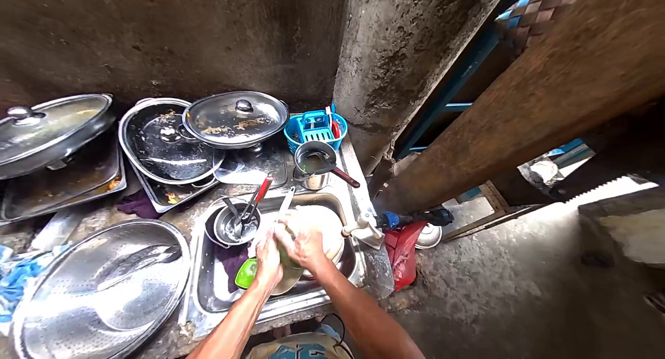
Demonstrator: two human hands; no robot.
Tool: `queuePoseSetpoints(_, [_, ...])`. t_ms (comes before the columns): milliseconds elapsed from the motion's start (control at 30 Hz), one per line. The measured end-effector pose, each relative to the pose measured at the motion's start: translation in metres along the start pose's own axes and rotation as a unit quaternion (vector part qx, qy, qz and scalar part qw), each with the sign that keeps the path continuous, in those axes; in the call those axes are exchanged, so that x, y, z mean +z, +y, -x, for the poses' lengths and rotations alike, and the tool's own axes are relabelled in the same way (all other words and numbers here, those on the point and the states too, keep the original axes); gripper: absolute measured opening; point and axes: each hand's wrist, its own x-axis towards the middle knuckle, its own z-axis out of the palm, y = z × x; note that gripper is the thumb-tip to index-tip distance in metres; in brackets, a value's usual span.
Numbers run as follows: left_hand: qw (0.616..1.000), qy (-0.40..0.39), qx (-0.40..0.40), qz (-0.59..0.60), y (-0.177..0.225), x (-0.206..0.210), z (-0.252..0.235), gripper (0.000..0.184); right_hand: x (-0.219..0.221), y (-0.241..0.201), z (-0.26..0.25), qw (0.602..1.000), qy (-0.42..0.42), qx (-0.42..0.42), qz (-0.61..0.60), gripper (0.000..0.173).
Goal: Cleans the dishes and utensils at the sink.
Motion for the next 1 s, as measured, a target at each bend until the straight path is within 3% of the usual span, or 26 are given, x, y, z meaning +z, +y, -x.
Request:
queuePoseSetpoints(67, [0.998, -0.017, -0.039, 0.040, 0.008, 0.002, 0.000, 0.033, 0.009, -0.008, 0.016, 0.992, 0.040, -0.110, 0.057, 0.035])
queuePoseSetpoints(133, [0.996, 0.003, -0.085, -0.018, 0.016, 0.000, -0.004, 0.038, 0.020, -0.003, 0.041, 0.974, 0.084, -0.198, 0.065, 0.025])
queuePoseSetpoints(233, [0.992, -0.019, -0.121, -0.010, 0.020, -0.002, -0.006, 0.040, 0.025, 0.008, 0.053, 0.958, 0.132, -0.243, 0.074, 0.017])
queuePoseSetpoints(333, [0.986, -0.039, -0.139, 0.087, 0.024, 0.010, 0.008, 0.030, 0.002, 0.003, 0.020, 0.974, 0.153, -0.134, 0.095, 0.022])
queuePoseSetpoints(433, [0.984, -0.048, -0.109, 0.136, 0.025, 0.021, 0.012, 0.040, -0.015, 0.008, -0.010, 0.994, 0.082, 0.066, 0.008, 0.036])
queuePoseSetpoints(467, [0.985, -0.038, -0.100, 0.135, 0.026, 0.024, 0.011, 0.044, -0.013, 0.009, -0.010, 0.992, 0.083, 0.092, -0.007, 0.038])
queuePoseSetpoints(500, [0.987, -0.020, -0.098, 0.127, 0.026, 0.026, 0.010, 0.047, -0.005, 0.005, -0.003, 0.991, 0.107, 0.076, -0.001, 0.038])
queuePoseSetpoints(600, [0.989, 0.032, -0.109, 0.099, 0.031, 0.024, 0.010, 0.051, 0.026, 0.002, 0.033, 0.968, 0.224, -0.111, 0.007, 0.031])
queuePoseSetpoints(633, [0.988, 0.039, -0.117, 0.091, 0.031, 0.022, 0.010, 0.053, 0.032, 0.008, 0.041, 0.963, 0.239, -0.126, -0.007, 0.031])
queuePoseSetpoints(700, [0.985, 0.044, -0.121, 0.118, 0.031, 0.019, 0.008, 0.055, 0.031, 0.018, 0.043, 0.966, 0.242, -0.072, -0.057, 0.040])
queuePoseSetpoints(767, [0.983, 0.068, -0.117, 0.127, 0.033, 0.017, 0.004, 0.054, 0.013, 0.018, 0.031, 0.972, 0.195, 0.045, -0.126, 0.042])
queuePoseSetpoints(900, [0.991, 0.099, -0.064, -0.069, 0.028, 0.014, 0.004, 0.048, -0.011, 0.018, -0.001, 0.913, 0.085, 0.262, -0.302, 0.031])
queuePoseSetpoints(967, [0.990, 0.104, -0.060, -0.079, 0.022, 0.013, 0.001, 0.045, 0.002, 0.004, 0.008, 0.930, 0.085, 0.262, -0.244, 0.033])
queuePoseSetpoints(1000, [0.990, 0.109, -0.065, -0.068, 0.021, 0.014, 0.000, 0.044, 0.012, -0.003, 0.018, 0.948, 0.109, 0.218, -0.205, 0.033])
